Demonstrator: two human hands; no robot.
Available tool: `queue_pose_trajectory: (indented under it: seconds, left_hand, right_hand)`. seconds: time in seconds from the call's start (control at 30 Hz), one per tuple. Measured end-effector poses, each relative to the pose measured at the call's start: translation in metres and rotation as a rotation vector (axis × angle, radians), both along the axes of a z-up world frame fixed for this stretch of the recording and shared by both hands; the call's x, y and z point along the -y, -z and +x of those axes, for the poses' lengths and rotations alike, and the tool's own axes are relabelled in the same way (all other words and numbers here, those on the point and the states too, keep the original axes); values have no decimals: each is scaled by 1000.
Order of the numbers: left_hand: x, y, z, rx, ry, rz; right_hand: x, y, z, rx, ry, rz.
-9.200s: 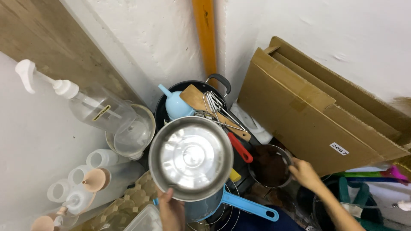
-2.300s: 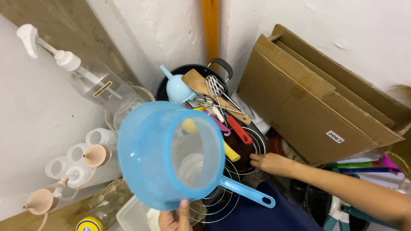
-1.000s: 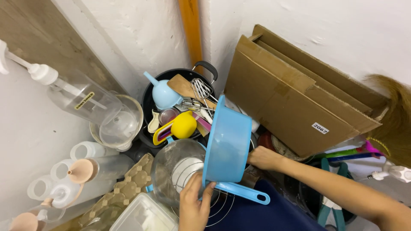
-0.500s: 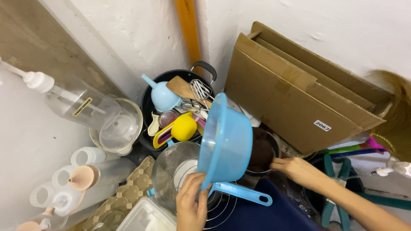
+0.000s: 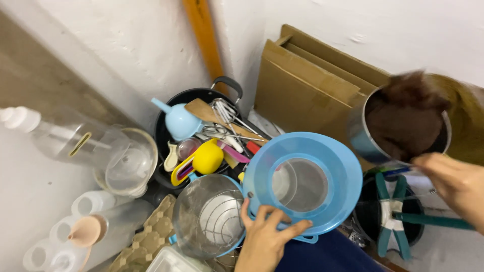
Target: Tie a trash bag and organize various kitchen utensils including whisks, strainers, and pots in a storage area.
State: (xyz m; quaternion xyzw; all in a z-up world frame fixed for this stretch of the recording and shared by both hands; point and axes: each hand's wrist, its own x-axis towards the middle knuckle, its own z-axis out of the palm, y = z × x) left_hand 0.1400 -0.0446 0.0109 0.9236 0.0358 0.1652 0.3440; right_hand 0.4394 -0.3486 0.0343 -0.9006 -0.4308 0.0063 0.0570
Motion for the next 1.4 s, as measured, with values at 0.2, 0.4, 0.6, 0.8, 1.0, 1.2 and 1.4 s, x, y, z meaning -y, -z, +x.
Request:
queue_pose_trajectory:
  seconds: [0.2,0.4,0.6,0.8,1.0,1.2,1.4]
  left_hand:
    - [18,-3,27,52,175,95]
    - [20,0,40,-1,247,33]
    - [26,10,36,63,254,-77]
    - [35,41,39,124,226,-262]
    - [23,15,35,-66,165,-341]
    - [-10,12,-18,-85,-57,-300]
    - [-48,23,-84,242,-670,-219]
  right_hand:
    - [10,-20,-22,94,-42,1]
    - [-38,-43,-59,-73,-314,117]
    - [-25,-10,-62,-258,-435,21]
    - [-37,3,-65,-330,-406,-61]
    - [-44,50,-69,-336,-429,22]
    - [-78,104,-71,-280,-581,127]
    - [-120,144,-79,-179,-677,203]
